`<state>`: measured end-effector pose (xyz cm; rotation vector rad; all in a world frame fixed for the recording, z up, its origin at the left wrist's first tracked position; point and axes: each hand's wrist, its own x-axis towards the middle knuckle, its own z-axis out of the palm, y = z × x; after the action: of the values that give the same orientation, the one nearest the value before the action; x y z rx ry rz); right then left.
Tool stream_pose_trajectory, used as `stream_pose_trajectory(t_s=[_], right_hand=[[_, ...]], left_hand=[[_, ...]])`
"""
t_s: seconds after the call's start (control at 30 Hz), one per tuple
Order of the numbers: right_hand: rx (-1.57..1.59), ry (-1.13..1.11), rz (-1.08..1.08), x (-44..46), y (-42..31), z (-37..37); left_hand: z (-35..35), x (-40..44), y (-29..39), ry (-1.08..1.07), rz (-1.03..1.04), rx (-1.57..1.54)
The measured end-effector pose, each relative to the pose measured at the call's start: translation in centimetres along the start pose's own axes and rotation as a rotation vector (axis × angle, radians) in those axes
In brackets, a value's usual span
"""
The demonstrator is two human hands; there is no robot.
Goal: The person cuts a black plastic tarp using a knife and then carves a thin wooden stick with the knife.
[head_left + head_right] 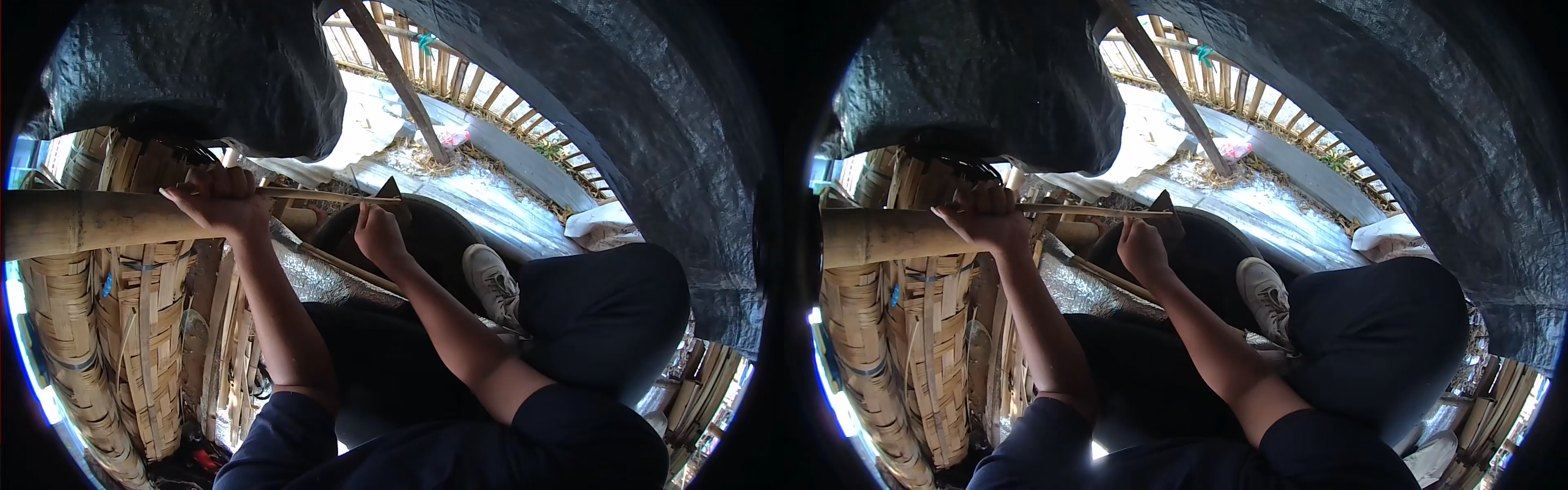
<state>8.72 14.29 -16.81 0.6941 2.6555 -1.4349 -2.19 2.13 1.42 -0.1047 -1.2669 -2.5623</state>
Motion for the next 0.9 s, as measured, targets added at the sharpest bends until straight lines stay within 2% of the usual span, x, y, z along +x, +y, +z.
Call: stream_pose_trajectory(t_s=[0.07, 0.13, 0.23, 0.27, 0.37, 0.47, 0.53, 0.57, 0.63, 0.73, 0.83, 0.9], right_hand=[[0.011, 0.031, -0.047, 0.3, 2.4, 0.8], [-0.040, 0.053, 0.078, 0.9, 8.3, 1.3], [-0.083, 0.015, 0.052, 1.0, 7.3, 0.0], [-0.075, -0.003, -0.083, 0.9, 5.7, 0.5], [0.048, 0.077, -0.085, -0.3, -0.9, 0.8], [0.050, 0.159, -0.161, -0.1, 2.1, 1.5], [-0.064, 0.143, 0.036, 1.2, 11.2, 3.8], [-0.064, 0.146, 0.032, 1.0, 11.4, 3.2], [-0.063, 0.037, 0.160, 0.8, 10.3, 1.4], [0.026, 0.014, 0.097, -0.4, 1.7, 0.3], [0.055, 0.048, 0.092, -0.3, 1.3, 1.3], [-0.008, 0.058, 0.135, 0.1, 7.0, 3.0]], left_hand=[[-0.7, 0.4, 0.1, 0.004, 0.005, 0.010], [-1.5, 0.6, 0.1, 0.007, 0.014, -0.008], [-0.9, 0.3, -0.1, -0.061, -0.017, -0.062], [-0.6, 0.1, -0.2, -0.054, -0.021, -0.058], [0.2, 0.0, 0.0, 0.049, 0.003, -0.009], [-1.5, 1.0, 0.0, 0.043, 0.004, -0.008], [-2.5, 1.2, -0.1, -0.002, 0.033, -0.015], [-2.4, 1.1, 0.0, -0.004, 0.036, -0.018], [-1.5, 0.8, -0.1, 0.011, -0.009, -0.022], [-0.3, 0.3, -0.2, 0.020, 0.007, -0.007], [-0.3, 0.5, 0.0, 0.066, 0.017, 0.008], [-0.7, 0.5, 0.0, 0.043, 0.029, -0.017]])
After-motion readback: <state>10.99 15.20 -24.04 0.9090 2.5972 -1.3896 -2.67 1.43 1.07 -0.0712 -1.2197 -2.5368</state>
